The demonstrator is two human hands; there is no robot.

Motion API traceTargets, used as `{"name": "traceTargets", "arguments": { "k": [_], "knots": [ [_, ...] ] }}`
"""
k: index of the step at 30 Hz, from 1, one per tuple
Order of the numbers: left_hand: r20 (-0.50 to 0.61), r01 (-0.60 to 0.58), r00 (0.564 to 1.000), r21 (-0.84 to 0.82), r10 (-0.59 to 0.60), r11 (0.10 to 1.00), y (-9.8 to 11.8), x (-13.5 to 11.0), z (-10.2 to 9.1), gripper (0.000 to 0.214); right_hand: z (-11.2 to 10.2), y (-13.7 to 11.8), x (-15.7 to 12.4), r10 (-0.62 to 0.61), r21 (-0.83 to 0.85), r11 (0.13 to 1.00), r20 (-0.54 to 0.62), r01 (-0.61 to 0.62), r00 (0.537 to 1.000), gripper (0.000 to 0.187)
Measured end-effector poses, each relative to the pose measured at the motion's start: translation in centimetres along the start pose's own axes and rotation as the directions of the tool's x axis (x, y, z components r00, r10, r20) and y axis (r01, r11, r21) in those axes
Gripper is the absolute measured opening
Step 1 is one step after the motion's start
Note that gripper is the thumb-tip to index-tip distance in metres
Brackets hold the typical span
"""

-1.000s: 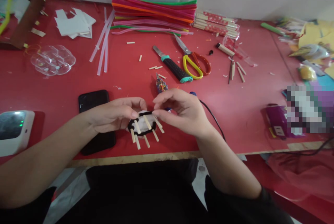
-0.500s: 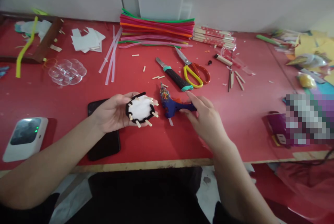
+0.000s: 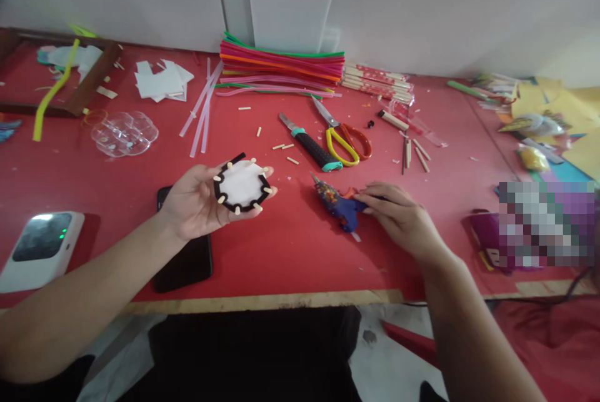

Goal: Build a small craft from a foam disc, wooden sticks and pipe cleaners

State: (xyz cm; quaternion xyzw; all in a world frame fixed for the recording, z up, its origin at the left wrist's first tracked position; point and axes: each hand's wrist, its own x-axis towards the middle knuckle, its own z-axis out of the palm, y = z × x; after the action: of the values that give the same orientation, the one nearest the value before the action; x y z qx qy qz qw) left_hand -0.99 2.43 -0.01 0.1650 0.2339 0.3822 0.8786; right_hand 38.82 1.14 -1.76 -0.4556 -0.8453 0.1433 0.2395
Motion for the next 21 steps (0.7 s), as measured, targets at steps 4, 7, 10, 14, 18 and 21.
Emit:
{"name": "traceTargets", "arguments": {
  "k": [4, 7, 10, 14, 18, 21],
  "knots": [
    [-0.032, 0.005, 0.999, -0.012, -0.005, 1.000, -0.2, 0.1, -0.1, 0.038, -2.2, 3.4, -0.5, 0.024, -0.027, 0.999, 0.018, -0.024, 1.000, 0.031],
    [-0.056, 0.013, 0.998, -0.015, -0.013, 1.000, -0.3, 0.2, 0.0, 0.038, -3.3, 5.2, 0.0, 0.024, 0.043, 0.999, 0.077, -0.027, 0.997, 0.031],
    [-0.024, -0.007, 1.000, -0.012, 0.007, 1.000, -0.1, 0.1, 0.4, 0.038, -3.7, 6.2, 0.9, 0.033, 0.088, 0.995, 0.113, -0.043, 0.993, 0.025],
    [0.004, -0.178, 0.984, -0.006, 0.178, 0.984, 0.6, -0.7, 1.4, 0.046, -4.1, 7.2, 2.2, 0.040, 0.111, 0.992, 0.138, -0.055, 0.990, 0.017],
    [-0.025, -0.270, 0.962, 0.030, 0.271, 0.962, 1.2, -1.5, 2.0, 0.043, -4.7, 8.0, 3.0, 0.079, 0.114, 0.989, 0.162, -0.099, 0.984, 0.016],
    [-0.038, -0.261, 0.964, 0.035, 0.262, 0.965, 1.4, -1.6, 2.1, 0.044, -5.2, 8.4, 3.2, 0.101, 0.106, 0.986, 0.222, -0.127, 0.970, 0.019]
  ]
}}
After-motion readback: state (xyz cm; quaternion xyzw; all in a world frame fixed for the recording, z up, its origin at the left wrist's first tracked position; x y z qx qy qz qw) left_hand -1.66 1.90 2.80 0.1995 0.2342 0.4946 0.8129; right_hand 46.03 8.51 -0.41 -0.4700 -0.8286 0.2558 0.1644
